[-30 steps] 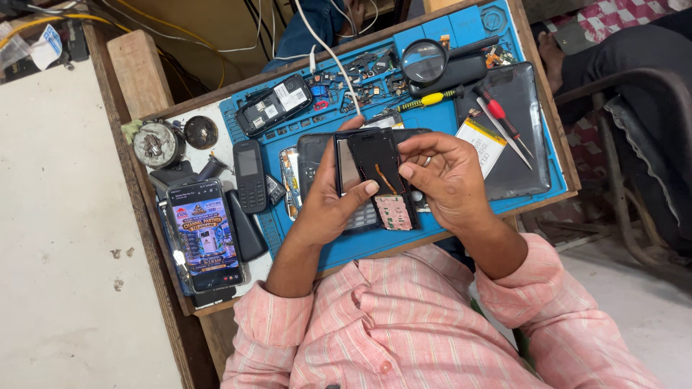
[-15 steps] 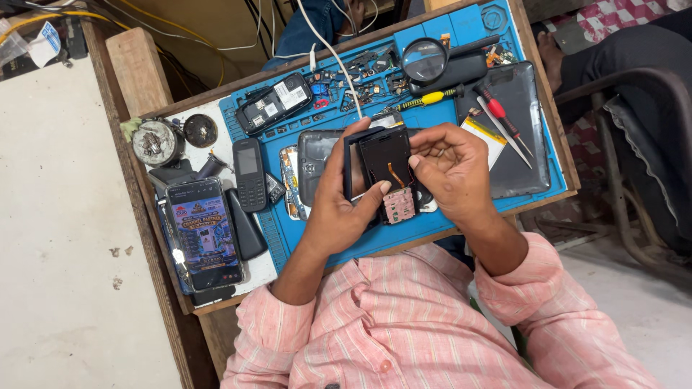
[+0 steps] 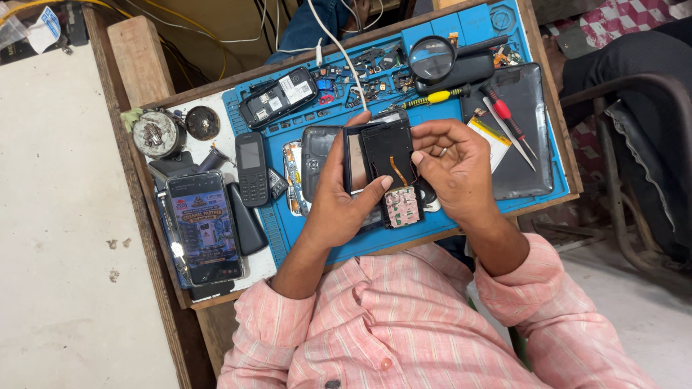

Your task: The person disassembles a mobile phone, removes the battery, and uses a screwdriver to unscrew internal components. They then use tweezers to adjust small parts inside the device.

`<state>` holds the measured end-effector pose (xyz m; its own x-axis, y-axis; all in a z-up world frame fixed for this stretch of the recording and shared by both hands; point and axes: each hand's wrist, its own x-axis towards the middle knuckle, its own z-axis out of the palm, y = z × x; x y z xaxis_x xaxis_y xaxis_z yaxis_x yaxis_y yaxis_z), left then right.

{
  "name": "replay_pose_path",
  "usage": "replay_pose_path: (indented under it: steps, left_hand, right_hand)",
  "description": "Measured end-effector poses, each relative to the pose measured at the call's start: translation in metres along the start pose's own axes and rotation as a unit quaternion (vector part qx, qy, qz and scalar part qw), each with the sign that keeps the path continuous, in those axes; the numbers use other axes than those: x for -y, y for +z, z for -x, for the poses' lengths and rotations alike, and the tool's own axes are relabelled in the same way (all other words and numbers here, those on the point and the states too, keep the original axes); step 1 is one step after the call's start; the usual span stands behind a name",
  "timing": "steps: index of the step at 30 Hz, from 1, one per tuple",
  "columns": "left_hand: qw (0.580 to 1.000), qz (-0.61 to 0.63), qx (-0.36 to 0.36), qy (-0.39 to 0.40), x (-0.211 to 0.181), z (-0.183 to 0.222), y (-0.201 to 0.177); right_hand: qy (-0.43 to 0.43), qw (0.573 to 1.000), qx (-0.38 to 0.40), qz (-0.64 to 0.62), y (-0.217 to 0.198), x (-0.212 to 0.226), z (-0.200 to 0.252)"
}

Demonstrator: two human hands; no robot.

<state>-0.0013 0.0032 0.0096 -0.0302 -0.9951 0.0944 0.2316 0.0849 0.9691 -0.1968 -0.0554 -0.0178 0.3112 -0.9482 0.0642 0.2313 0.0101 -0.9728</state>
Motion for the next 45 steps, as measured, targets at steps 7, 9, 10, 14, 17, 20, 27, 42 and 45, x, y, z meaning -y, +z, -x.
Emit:
replay_pose_path:
  steps: [7, 9, 10, 14, 17, 20, 27, 42, 45]
  left_hand:
    - [1.0, 0.007, 0.0, 0.001, 0.001, 0.0, -0.001]
    - [1.0, 0.003, 0.001, 0.0, 0.001, 0.0, -0.001]
    - [1.0, 0.004, 0.001, 0.0, 0.001, 0.0, -0.001]
    - [1.0, 0.003, -0.001, 0.001, 0.001, 0.0, -0.001]
    - [1.0, 0.021, -0.004, -0.005, 0.001, 0.0, -0.001]
    - [1.0, 0.029, -0.008, -0.005, 0.003, 0.0, -0.001]
    - [1.0, -0.003, -0.016, 0.011, 0.002, 0.001, -0.003]
    - [0.999, 0.04, -0.036, -0.003, -0.013, 0.0, -0.009]
    - [0.999, 0.01, -0.036, 0.016, -0.013, 0.001, -0.009]
  right_hand:
    - [0.003, 1.0, 0.002, 0.001, 0.0, 0.0, 0.0]
    - [0.0, 1.0, 0.005, 0.003, 0.0, 0.0, 0.0]
    - [0.0, 1.0, 0.006, 0.002, 0.0, 0.0, 0.0]
    - [0.005, 1.0, 0.006, 0.0, 0.001, 0.001, -0.001]
    - [0.007, 1.0, 0.007, 0.002, 0.001, 0.001, -0.001]
    - [0.01, 1.0, 0.008, 0.001, 0.0, -0.001, -0.002]
    - [0.027, 1.0, 0.007, 0.004, 0.0, 0.0, 0.0]
    - [-0.284, 0.894, 0.074, 0.339, 0.028, 0.093, 0.082]
    - [-0.313, 0.859, 0.098, 0.393, 0.027, 0.09, 0.099]
